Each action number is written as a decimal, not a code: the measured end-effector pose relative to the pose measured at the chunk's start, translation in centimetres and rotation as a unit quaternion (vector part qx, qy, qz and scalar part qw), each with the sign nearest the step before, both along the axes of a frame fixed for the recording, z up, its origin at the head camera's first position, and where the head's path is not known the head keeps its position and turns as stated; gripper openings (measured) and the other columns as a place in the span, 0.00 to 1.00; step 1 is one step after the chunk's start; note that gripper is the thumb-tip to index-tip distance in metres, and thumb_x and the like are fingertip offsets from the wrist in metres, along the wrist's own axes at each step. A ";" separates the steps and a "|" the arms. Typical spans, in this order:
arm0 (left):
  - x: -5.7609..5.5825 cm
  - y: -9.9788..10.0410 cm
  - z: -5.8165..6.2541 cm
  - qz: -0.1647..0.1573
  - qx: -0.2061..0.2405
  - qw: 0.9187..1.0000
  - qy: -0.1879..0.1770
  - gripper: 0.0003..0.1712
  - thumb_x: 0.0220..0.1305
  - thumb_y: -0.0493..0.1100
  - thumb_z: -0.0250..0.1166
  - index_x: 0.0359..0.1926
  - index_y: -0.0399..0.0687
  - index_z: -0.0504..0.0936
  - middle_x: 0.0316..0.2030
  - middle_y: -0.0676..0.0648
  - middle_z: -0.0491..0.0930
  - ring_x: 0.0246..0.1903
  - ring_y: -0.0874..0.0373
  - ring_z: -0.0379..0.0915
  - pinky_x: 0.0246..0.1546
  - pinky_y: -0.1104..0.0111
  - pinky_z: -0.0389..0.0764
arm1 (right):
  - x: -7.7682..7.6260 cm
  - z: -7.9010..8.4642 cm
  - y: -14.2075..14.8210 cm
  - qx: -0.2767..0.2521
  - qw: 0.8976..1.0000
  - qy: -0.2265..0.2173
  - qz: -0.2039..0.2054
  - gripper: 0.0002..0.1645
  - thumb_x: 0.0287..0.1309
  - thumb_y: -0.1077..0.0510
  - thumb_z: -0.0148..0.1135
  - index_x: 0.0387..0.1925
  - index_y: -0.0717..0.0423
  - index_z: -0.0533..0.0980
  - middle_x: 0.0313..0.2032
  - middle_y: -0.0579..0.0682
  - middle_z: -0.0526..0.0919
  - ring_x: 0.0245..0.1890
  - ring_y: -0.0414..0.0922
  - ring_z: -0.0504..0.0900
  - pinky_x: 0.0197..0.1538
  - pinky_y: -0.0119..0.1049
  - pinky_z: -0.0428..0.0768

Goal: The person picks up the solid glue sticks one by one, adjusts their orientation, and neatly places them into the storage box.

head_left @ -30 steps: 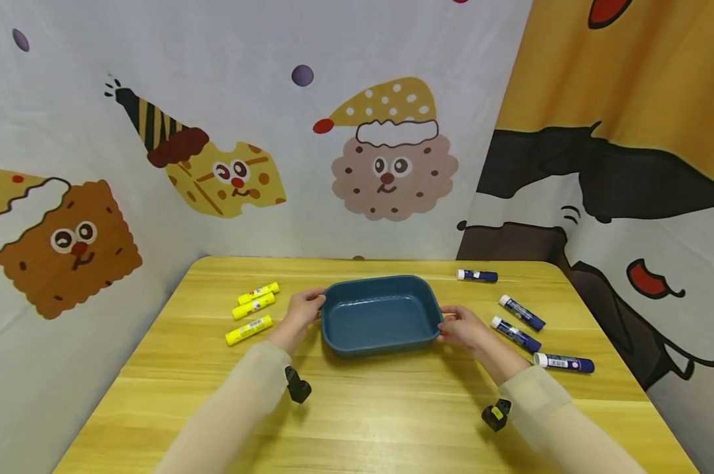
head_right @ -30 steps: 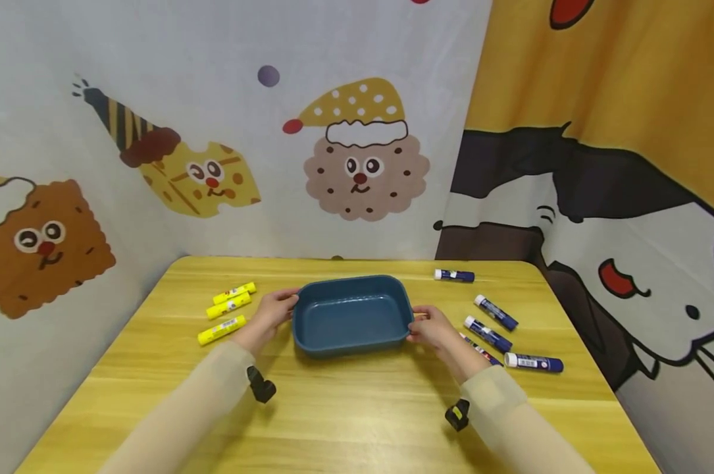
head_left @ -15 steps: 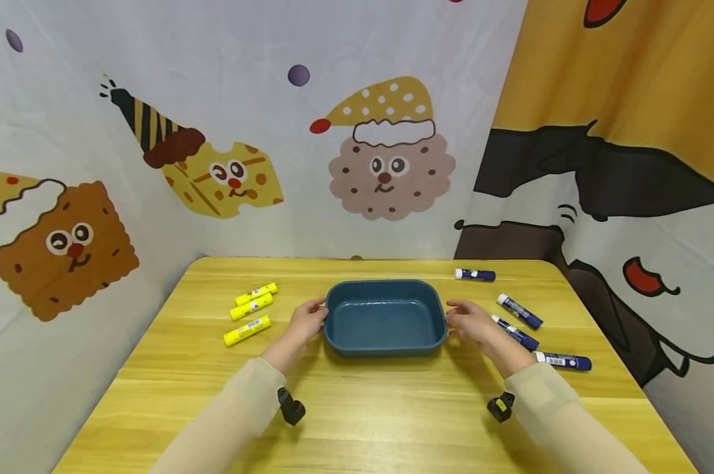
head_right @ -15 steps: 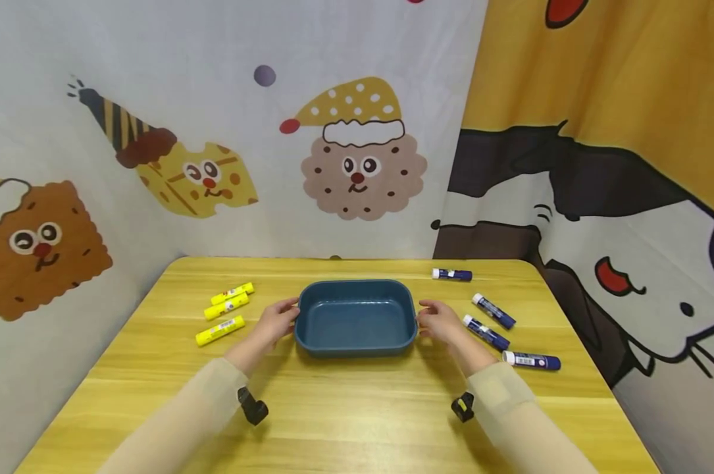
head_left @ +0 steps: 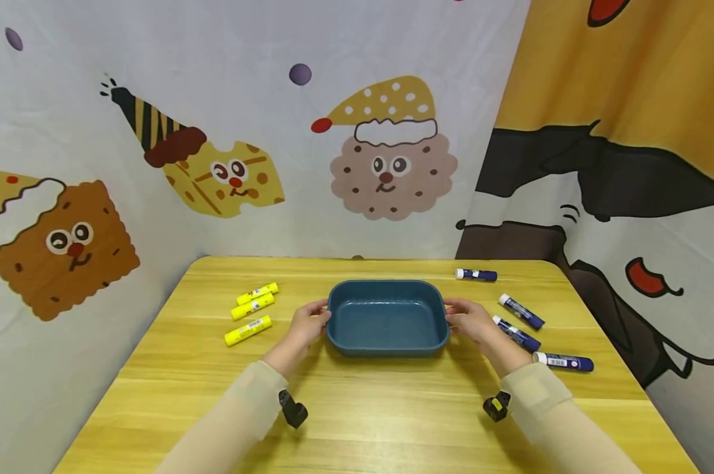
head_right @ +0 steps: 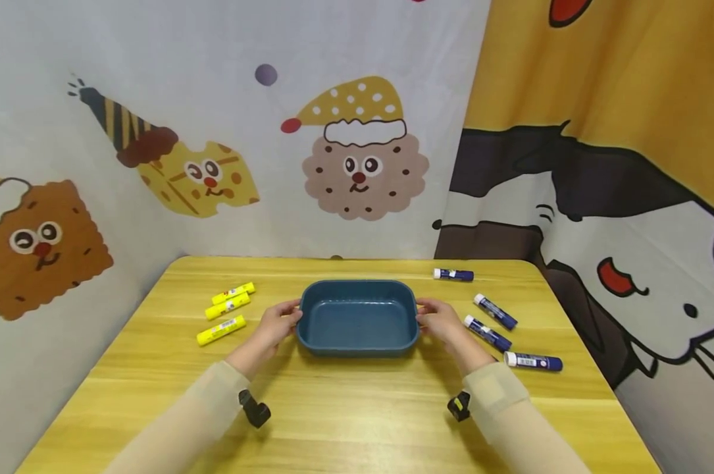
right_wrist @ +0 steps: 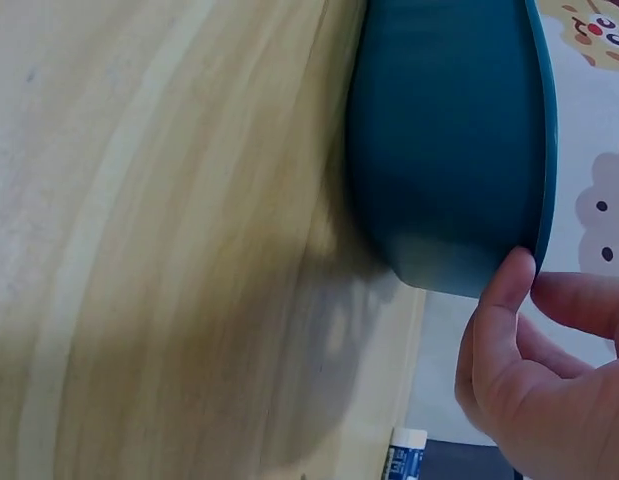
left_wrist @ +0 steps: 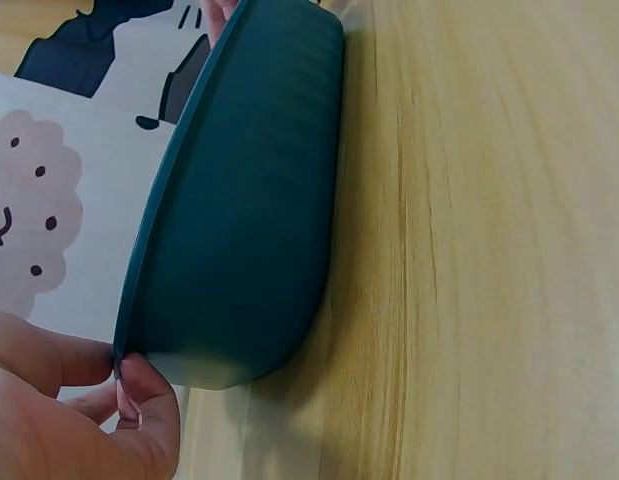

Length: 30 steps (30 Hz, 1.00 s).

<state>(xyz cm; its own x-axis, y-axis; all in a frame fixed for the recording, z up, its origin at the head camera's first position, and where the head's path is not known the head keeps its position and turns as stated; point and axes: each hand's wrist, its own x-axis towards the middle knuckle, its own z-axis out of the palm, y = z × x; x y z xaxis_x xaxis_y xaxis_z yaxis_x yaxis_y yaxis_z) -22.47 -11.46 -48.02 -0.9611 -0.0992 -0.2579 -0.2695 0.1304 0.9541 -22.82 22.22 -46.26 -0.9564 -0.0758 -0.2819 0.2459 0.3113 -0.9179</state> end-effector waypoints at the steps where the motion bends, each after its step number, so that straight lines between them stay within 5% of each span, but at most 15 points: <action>1: 0.0 0.0 0.0 0.000 -0.002 1.000 0.001 0.21 0.66 0.34 0.56 0.60 0.38 0.73 0.41 0.44 0.71 0.28 0.60 0.69 0.30 0.71 0.74 | 0.0 0.1 0.1 -0.004 1.000 0.001 0.003 0.28 0.65 0.68 0.49 0.66 0.67 0.61 0.46 0.59 0.70 0.34 0.40 0.75 0.39 0.37 0.80; 5: 0.0 -0.1 0.0 -0.003 -0.006 1.000 0.004 0.21 0.66 0.34 0.56 0.61 0.38 0.73 0.41 0.43 0.71 0.28 0.60 0.69 0.30 0.71 0.75 | -0.3 0.8 1.4 0.018 0.999 0.036 0.020 0.31 0.66 0.63 0.51 0.68 0.64 0.57 0.50 0.61 0.69 0.42 0.48 0.78 0.43 0.43 0.81; 8: 0.0 -0.1 0.0 -0.006 -0.007 1.000 0.002 0.22 0.67 0.35 0.56 0.61 0.39 0.73 0.41 0.44 0.71 0.28 0.60 0.68 0.30 0.70 0.74 | -0.9 1.5 3.8 0.115 0.986 0.118 0.034 0.32 0.67 0.60 0.51 0.69 0.61 0.57 0.54 0.64 0.68 0.48 0.57 0.76 0.43 0.47 0.81; 13: 0.0 -0.1 0.0 -0.004 -0.007 1.000 0.000 0.21 0.67 0.35 0.56 0.61 0.40 0.73 0.40 0.44 0.71 0.27 0.60 0.67 0.31 0.69 0.74 | -2.0 1.8 8.7 0.321 0.917 0.228 0.060 0.32 0.65 0.61 0.53 0.69 0.59 0.59 0.58 0.69 0.63 0.54 0.66 0.68 0.47 0.58 0.75; 19: 0.0 -0.2 -0.1 0.000 -0.005 1.000 0.001 0.22 0.66 0.34 0.56 0.61 0.39 0.73 0.40 0.45 0.71 0.27 0.60 0.67 0.32 0.69 0.74 | -2.3 1.0 12.8 0.449 0.860 0.204 0.132 0.35 0.62 0.61 0.56 0.68 0.59 0.59 0.61 0.73 0.58 0.59 0.73 0.57 0.58 0.70 0.57; 23: 0.1 -0.3 -0.1 0.000 -0.008 1.000 0.002 0.22 0.66 0.34 0.57 0.61 0.40 0.73 0.40 0.44 0.72 0.28 0.60 0.68 0.33 0.68 0.75 | -2.5 0.2 13.9 0.475 0.850 0.167 0.155 0.36 0.60 0.63 0.57 0.69 0.58 0.58 0.60 0.74 0.60 0.58 0.75 0.56 0.57 0.71 0.58; 30: 0.0 -0.3 0.0 -0.004 -0.016 1.000 -0.011 0.22 0.67 0.37 0.56 0.61 0.43 0.73 0.43 0.44 0.72 0.31 0.59 0.69 0.35 0.68 0.76 | -3.2 -1.2 14.8 0.480 0.855 0.094 0.170 0.35 0.63 0.62 0.51 0.70 0.56 0.55 0.57 0.75 0.61 0.55 0.74 0.61 0.53 0.69 0.65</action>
<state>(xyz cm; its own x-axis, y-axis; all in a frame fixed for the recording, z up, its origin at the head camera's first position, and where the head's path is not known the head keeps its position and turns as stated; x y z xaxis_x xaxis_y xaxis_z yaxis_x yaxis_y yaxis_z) -22.47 -11.72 -48.04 -0.9560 -0.1000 -0.2756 -0.2890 0.1626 0.9434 -26.04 37.03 -47.43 -0.9604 -0.1784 -0.2140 -0.1325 0.9682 -0.2121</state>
